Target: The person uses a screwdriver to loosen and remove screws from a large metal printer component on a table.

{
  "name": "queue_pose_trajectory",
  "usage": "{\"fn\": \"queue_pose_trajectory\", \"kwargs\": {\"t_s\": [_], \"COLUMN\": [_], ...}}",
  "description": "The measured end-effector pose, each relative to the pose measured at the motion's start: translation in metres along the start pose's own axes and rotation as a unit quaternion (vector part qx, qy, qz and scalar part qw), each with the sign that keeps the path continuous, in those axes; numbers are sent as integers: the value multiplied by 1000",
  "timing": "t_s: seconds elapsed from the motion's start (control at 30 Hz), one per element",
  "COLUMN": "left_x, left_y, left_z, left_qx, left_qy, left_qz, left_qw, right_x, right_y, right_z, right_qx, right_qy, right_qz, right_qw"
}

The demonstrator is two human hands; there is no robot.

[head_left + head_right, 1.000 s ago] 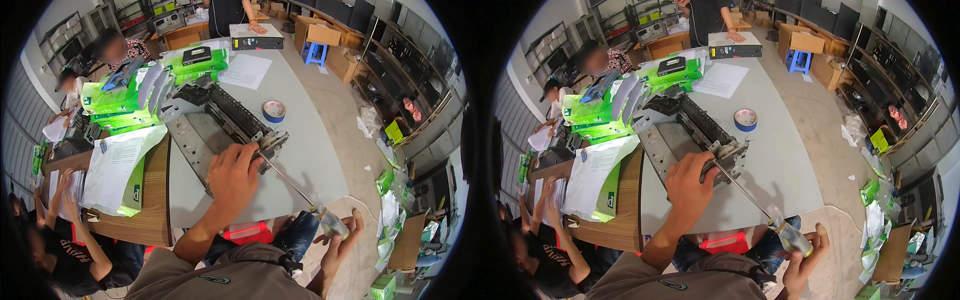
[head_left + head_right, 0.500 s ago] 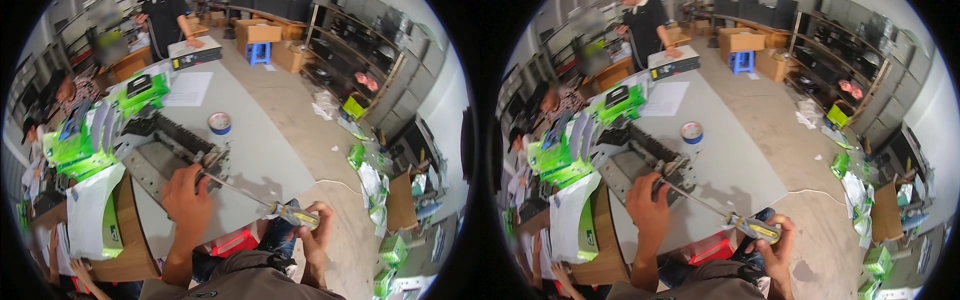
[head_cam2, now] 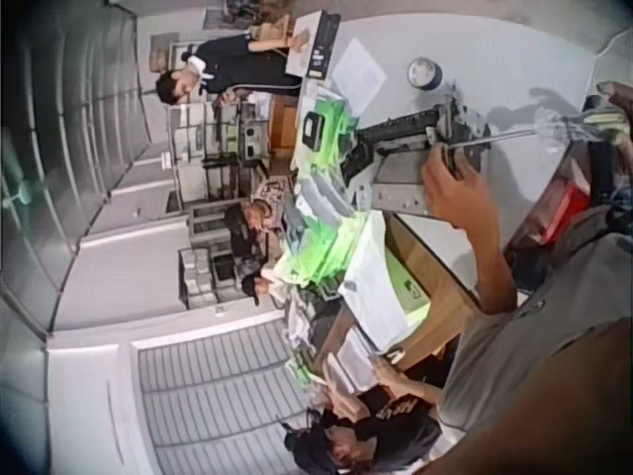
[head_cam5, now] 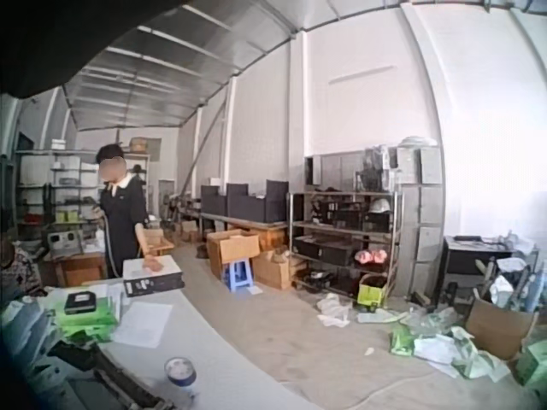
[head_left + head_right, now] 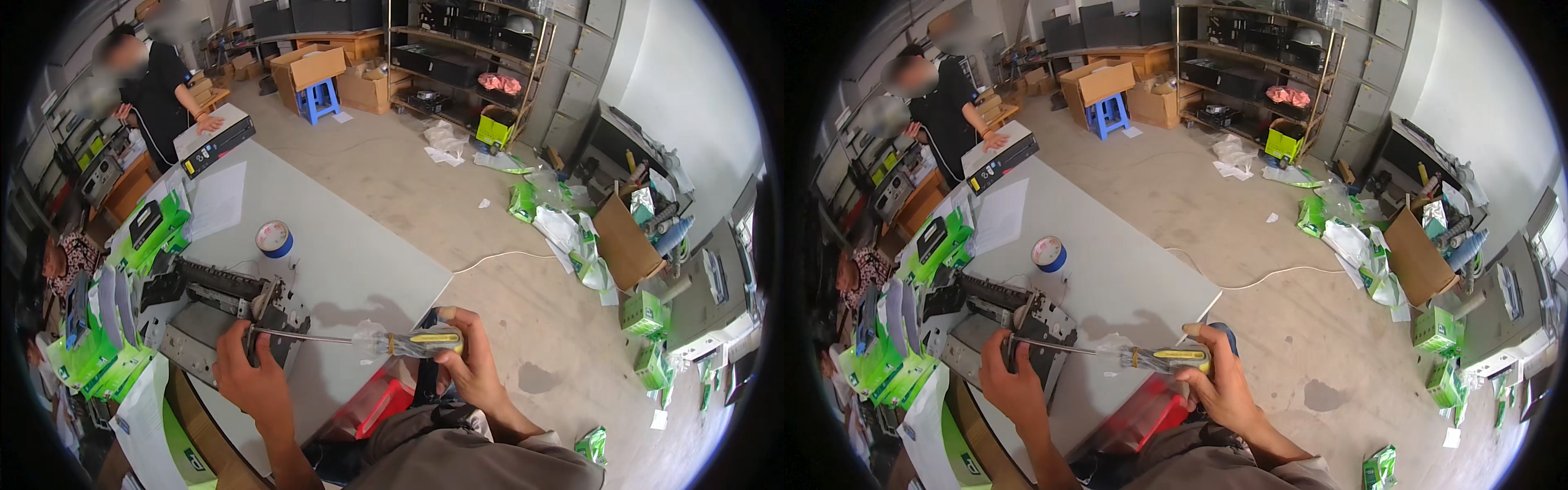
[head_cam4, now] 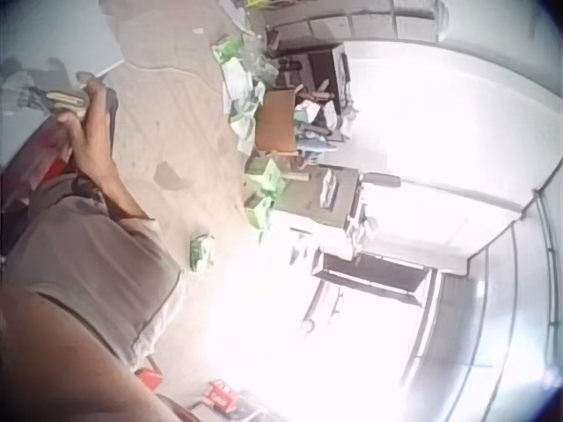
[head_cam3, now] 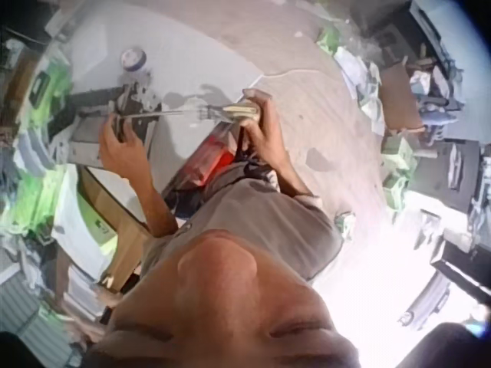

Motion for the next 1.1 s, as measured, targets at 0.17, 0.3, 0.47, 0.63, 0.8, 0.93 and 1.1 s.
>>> {"fn": "queue_pose_trajectory", "kwargs": {"t_s": [0.17,0.3,0.47,0.63,0.8,0.93,1.1], "left_x": [3,3,1,0,4,2,-2], "left_y": [1,3,3,3,6,5,-1], "left_z": [-1,-2,-3,-4,-5,-5,-6], "left_qx": [-46,-46,-54,-45,-43,-34,-20], "left_qy": [37,33,36,30,35,32,13], "left_qz": [-8,1,10,10,11,19,19], "left_qw": [998,998,998,998,998,999,1000], "right_x": [0,3,0,4,5,7,4], "right_y": [18,7,23,4,11,6,26], "right_z": [-10,-9,-10,-6,-9,-4,-16], "right_qx": [-203,-77,-252,-114,-205,-122,-319], "right_qy": [24,46,-16,27,39,33,42], "right_qz": [-92,-85,-82,-131,-160,-16,-108], "right_qw": [975,992,964,984,965,992,941]}}
Point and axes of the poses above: each hand's wrist, its own z-axis towards the middle knuckle, its own x-axis out of the palm, y = z × x, the point moved 9 cm from there along z, towards the middle knuckle
